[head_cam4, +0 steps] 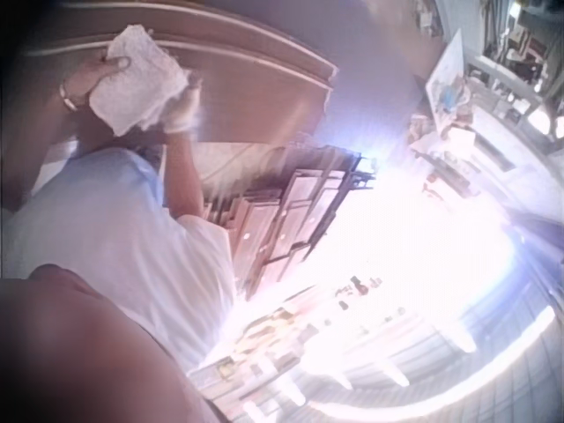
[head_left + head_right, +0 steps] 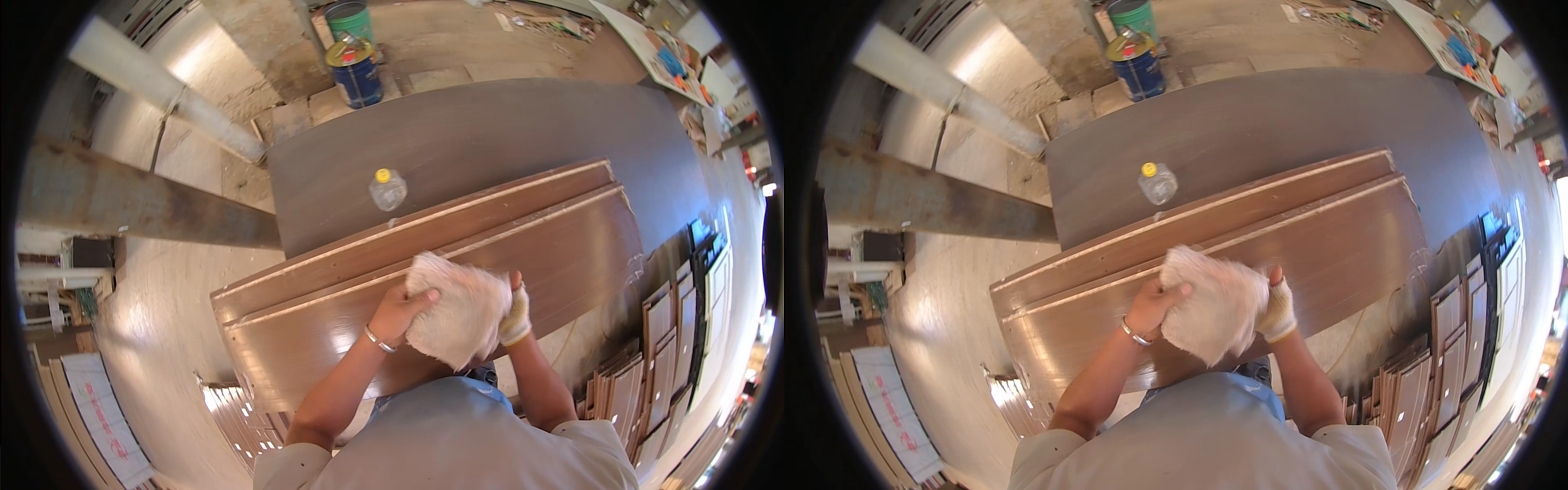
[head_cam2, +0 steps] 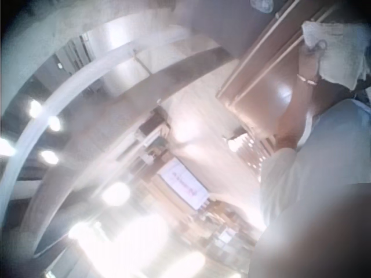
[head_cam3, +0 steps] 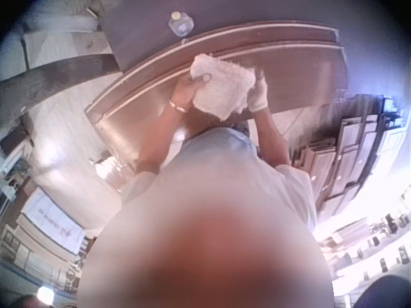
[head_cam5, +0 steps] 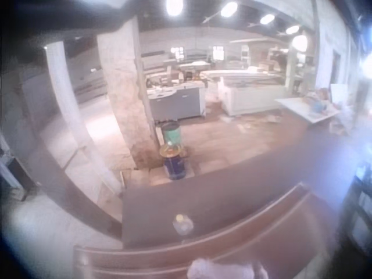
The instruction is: The person sprays a liquid onto a brown wooden panel, wipes it with a cloth, and applies masking tape along the edges. The person repeats this process on multiple panels, handling each one individually and placing them on a workbench.
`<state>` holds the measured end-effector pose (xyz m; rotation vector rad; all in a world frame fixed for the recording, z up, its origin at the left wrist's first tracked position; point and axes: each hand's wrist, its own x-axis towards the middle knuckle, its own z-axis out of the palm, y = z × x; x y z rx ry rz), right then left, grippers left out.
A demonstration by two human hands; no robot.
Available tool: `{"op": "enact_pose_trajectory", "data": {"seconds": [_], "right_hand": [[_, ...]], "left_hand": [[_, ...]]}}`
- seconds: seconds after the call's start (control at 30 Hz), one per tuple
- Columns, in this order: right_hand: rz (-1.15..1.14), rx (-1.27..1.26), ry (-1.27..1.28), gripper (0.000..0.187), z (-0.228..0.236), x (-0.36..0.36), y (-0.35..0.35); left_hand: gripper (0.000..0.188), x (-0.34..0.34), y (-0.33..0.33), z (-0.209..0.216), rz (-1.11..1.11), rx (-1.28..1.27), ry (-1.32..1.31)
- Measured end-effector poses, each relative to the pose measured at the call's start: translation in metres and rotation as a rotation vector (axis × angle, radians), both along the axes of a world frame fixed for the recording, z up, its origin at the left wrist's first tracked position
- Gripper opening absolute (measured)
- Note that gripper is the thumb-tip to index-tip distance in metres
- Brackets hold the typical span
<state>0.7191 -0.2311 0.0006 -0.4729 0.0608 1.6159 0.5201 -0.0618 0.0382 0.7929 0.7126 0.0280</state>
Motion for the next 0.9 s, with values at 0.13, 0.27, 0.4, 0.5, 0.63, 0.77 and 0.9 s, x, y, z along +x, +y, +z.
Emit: {"op": "enact_pose_trajectory", "data": {"seconds": [0.13, 0.27, 0.4, 0.5, 0.63, 0.77, 0.9], "right_hand": [[-0.115, -0.174, -0.792, 0.113, -0.032, -0.023, -0.011], [-0.259, 0.341, 0.254, 0.117, -0.060, -0.021, -0.015], [-0.229, 0.028, -0.055, 0.101, -0.052, 0.022, -0.011], [-0.302, -0.211, -0.232, 0.085, -0.032, 0.058, -0.012], [-0.456, -0.221, -0.283, 0.080, -0.022, 0.100, -0.029], [-0.459, -0.292, -0.182, 0.077, -0.035, 0.119, -0.055], [-0.501, -0.291, -0.083, 0.076, -0.043, 0.118, -0.071]], "left_hand": [[0.051, 0.041, -0.041, -0.014, 0.351, -0.101, -0.037], [0.052, 0.067, -0.063, -0.021, 0.427, 0.057, 0.012], [0.057, 0.087, -0.071, -0.014, 0.167, 0.426, 0.191], [0.042, 0.087, -0.024, -0.017, -0.409, 0.651, 0.275], [0.022, 0.072, 0.092, -0.066, 0.212, 1.282, 0.473], [0.059, 0.067, 0.204, -0.135, 0.022, 1.462, 0.777], [0.069, 0.083, 0.244, -0.188, -0.177, 1.243, 0.656]]}}
